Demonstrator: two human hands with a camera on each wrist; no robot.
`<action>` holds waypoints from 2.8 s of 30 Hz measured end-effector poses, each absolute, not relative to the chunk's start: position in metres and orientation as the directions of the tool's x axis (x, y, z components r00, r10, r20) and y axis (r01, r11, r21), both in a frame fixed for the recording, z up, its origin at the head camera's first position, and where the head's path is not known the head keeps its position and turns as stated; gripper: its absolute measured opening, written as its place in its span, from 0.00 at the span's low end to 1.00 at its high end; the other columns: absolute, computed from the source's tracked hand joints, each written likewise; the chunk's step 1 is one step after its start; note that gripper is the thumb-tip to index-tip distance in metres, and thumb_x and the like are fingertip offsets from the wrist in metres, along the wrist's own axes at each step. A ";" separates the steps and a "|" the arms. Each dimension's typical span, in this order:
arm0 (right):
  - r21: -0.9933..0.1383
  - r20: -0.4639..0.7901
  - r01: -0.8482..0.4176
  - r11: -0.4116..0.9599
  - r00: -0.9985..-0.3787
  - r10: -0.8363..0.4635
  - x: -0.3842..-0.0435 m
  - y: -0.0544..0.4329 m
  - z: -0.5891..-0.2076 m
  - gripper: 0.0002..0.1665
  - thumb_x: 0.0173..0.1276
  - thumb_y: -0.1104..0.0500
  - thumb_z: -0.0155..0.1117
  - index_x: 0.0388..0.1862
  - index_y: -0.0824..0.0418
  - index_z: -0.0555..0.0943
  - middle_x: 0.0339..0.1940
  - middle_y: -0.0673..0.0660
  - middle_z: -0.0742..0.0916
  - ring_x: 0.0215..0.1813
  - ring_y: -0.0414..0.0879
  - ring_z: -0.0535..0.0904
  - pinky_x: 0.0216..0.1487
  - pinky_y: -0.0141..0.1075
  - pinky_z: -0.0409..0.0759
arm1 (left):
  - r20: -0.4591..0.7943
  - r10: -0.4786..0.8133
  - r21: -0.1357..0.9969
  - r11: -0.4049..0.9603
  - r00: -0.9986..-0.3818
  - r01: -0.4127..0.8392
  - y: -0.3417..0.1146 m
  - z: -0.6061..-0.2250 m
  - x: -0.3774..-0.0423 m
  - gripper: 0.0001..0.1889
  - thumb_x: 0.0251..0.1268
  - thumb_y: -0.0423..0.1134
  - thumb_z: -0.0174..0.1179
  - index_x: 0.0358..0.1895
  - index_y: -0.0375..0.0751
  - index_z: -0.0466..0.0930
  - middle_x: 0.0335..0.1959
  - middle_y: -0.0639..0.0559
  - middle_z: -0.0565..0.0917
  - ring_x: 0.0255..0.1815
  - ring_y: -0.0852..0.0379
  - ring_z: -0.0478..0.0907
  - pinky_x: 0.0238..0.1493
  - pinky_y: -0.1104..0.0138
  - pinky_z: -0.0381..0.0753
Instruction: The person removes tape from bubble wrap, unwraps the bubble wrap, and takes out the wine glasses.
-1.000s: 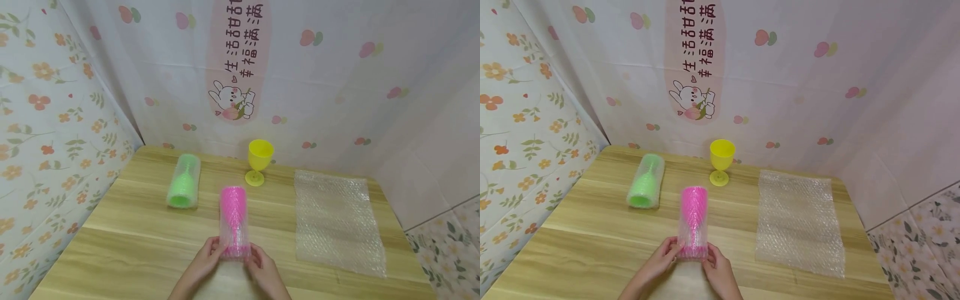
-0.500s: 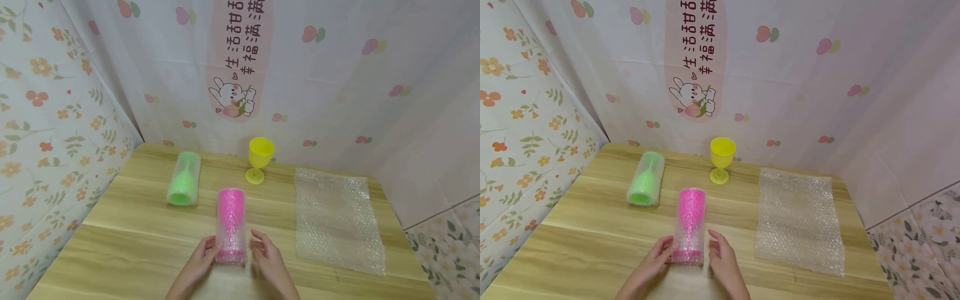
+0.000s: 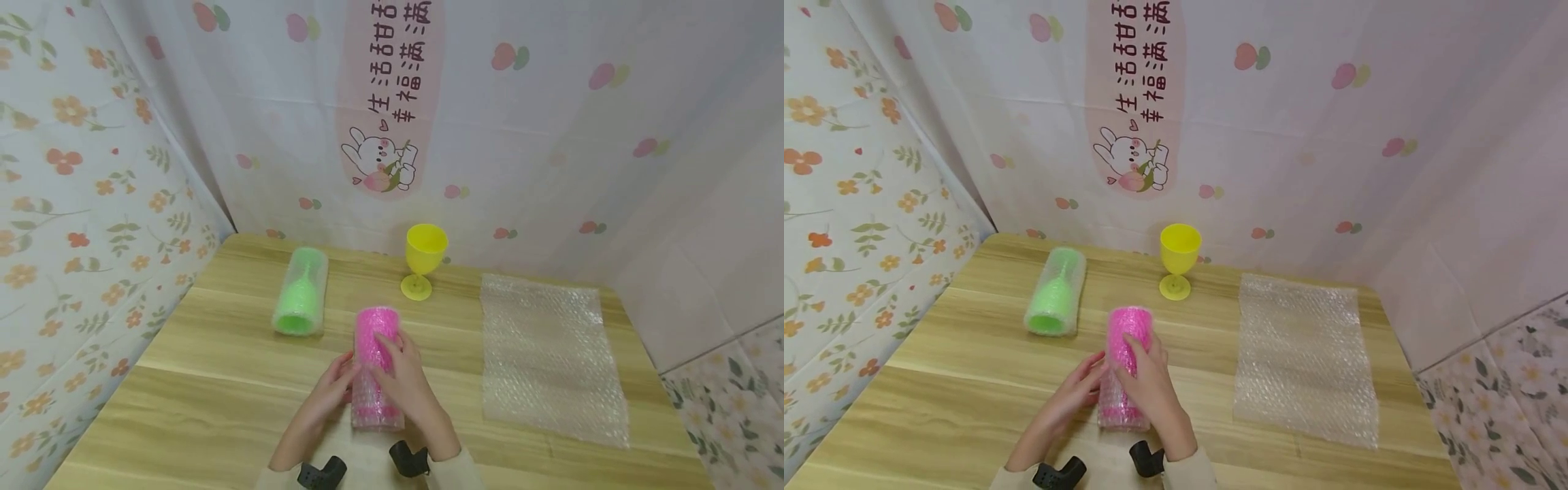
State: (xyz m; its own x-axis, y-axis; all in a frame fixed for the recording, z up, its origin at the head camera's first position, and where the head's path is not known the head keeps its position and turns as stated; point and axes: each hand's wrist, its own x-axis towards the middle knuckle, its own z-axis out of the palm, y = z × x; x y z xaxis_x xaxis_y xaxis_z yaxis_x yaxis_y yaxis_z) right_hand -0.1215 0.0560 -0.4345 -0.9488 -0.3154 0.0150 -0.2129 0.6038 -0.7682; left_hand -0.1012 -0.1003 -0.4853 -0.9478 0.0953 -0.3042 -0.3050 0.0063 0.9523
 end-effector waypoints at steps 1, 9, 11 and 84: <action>-0.750 0.014 -0.217 0.625 -0.950 -0.312 -0.122 0.054 -0.434 0.30 0.65 0.56 0.60 0.66 0.60 0.68 0.71 0.72 0.58 0.70 0.68 0.54 0.60 0.64 0.66 | -0.306 0.102 0.952 0.005 -0.946 -0.307 -0.099 -0.486 -0.102 0.36 0.70 0.50 0.47 0.70 0.29 0.48 0.65 0.25 0.62 0.57 0.38 0.72 0.51 0.56 0.79; -0.713 -0.037 -0.181 0.677 -0.955 -0.294 -0.124 0.060 -0.440 0.31 0.67 0.54 0.58 0.69 0.56 0.65 0.73 0.68 0.58 0.71 0.66 0.55 0.63 0.62 0.63 | -0.308 0.124 0.950 -0.023 -0.943 -0.313 -0.096 -0.484 -0.101 0.33 0.71 0.50 0.46 0.69 0.30 0.52 0.63 0.26 0.64 0.59 0.35 0.71 0.52 0.54 0.78; -0.732 -0.053 -0.160 0.662 -0.956 -0.290 -0.124 0.066 -0.442 0.32 0.68 0.53 0.57 0.70 0.55 0.64 0.73 0.68 0.58 0.71 0.66 0.56 0.63 0.62 0.62 | -0.304 0.130 0.950 -0.029 -0.944 -0.310 -0.096 -0.484 -0.100 0.32 0.71 0.50 0.46 0.68 0.31 0.53 0.63 0.27 0.65 0.59 0.36 0.70 0.52 0.54 0.78; -0.844 0.149 -0.117 0.523 -0.989 0.020 -0.115 0.117 -0.456 0.21 0.63 0.67 0.58 0.56 0.64 0.74 0.56 0.65 0.74 0.57 0.60 0.71 0.57 0.55 0.72 | 0.099 0.271 0.919 0.344 -0.957 0.193 -0.045 -0.469 -0.131 0.32 0.61 0.42 0.59 0.69 0.43 0.60 0.71 0.30 0.51 0.69 0.28 0.50 0.58 0.31 0.56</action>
